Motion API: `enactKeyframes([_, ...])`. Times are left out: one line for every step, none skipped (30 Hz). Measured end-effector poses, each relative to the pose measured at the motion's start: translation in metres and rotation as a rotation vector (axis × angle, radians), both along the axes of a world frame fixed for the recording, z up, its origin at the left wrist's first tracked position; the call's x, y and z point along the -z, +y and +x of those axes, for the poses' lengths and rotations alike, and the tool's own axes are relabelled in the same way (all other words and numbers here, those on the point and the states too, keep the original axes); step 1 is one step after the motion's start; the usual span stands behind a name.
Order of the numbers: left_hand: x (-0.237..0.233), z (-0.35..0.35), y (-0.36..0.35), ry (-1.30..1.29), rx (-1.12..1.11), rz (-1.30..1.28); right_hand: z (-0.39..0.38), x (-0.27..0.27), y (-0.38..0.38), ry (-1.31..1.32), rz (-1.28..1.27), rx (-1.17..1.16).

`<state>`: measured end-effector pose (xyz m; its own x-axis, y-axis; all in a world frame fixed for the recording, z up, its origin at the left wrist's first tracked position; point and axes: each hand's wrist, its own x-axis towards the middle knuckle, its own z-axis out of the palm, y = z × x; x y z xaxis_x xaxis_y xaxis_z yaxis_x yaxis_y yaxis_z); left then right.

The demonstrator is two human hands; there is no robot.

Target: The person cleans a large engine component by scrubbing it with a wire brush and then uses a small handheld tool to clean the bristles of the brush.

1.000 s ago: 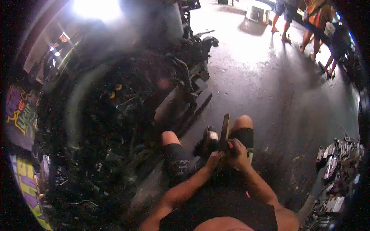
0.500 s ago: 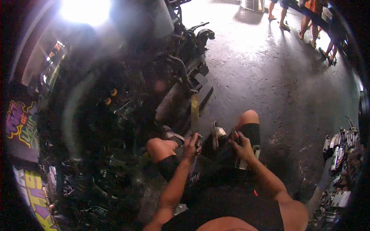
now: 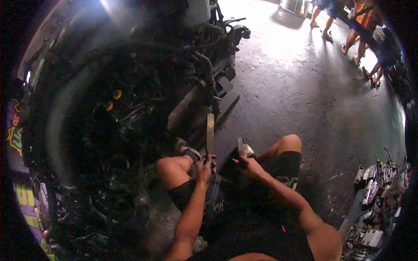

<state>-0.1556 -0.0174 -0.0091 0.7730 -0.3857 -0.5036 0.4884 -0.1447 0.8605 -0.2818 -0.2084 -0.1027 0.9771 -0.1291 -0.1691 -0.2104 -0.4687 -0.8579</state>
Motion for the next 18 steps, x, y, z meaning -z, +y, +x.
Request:
enactKeyframes([0.000, 0.003, 0.000, -0.004, -0.005, 0.004, -0.003, 0.017, 0.003, -0.014, -0.019, 0.029])
enactKeyframes([0.000, 0.006, 0.003, -0.103, 0.008, 0.008, -0.004, 0.027, 0.008, -0.027, -0.032, 0.056])
enactKeyframes([-0.002, 0.009, 0.007, -0.202, 0.019, 0.014, -0.002, 0.014, 0.010, -0.028, -0.022, 0.046])
enactKeyframes([-0.005, 0.016, 0.010, -0.202, 0.011, 0.027, -0.003, 0.001, 0.011, 0.022, -0.043, 0.023])
enactKeyframes([-0.010, 0.028, 0.010, -0.205, 0.020, -0.021, -0.002, -0.011, 0.012, 0.072, -0.066, 0.001])
enactKeyframes([-0.021, 0.039, 0.006, -0.209, 0.031, -0.072, 0.000, -0.013, 0.011, 0.068, -0.059, -0.004])
enactKeyframes([-0.033, 0.046, 0.003, -0.216, 0.029, -0.067, 0.003, -0.014, 0.009, 0.082, -0.043, 0.004])
enactKeyframes([-0.063, 0.047, -0.004, -0.463, 0.048, 0.105, 0.007, -0.016, 0.006, 0.096, -0.029, 0.012])
enactKeyframes([-0.091, 0.048, -0.010, -0.706, 0.068, 0.282, 0.010, -0.020, 0.004, 0.091, -0.023, 0.009])
enactKeyframes([-0.112, 0.048, -0.015, -0.706, 0.065, 0.289, 0.012, -0.025, 0.002, 0.101, -0.002, 0.026])
enactKeyframes([-0.132, 0.050, -0.022, -0.721, -0.009, 0.280, 0.015, -0.027, -0.001, 0.107, 0.016, 0.042])
enactKeyframes([-0.147, 0.053, -0.027, -0.738, -0.084, 0.269, 0.018, -0.025, -0.002, 0.101, 0.017, 0.037])
enactKeyframes([-0.156, 0.054, -0.030, -0.740, -0.088, 0.272, 0.020, -0.022, -0.004, 0.114, 0.007, 0.045])
enactKeyframes([-0.162, 0.053, -0.033, -0.982, -0.103, 0.297, 0.019, -0.018, -0.005, 0.129, -0.003, 0.053])
enactKeyframes([-0.167, 0.055, -0.034, -1.225, -0.116, 0.319, 0.018, -0.014, -0.005, 0.129, -0.002, 0.049])
enactKeyframes([-0.168, 0.071, -0.016, -0.440, -0.087, 0.243, 0.017, -0.011, -0.006, 0.033, 0.000, 0.061])
enactKeyframes([-0.171, 0.072, -0.016, -0.441, -0.086, 0.243, 0.017, -0.006, -0.005, -0.065, 0.001, 0.075])
enactKeyframes([-0.174, 0.074, -0.022, -0.542, -0.111, 0.279, 0.019, 0.007, -0.005, -0.072, -0.003, 0.079])
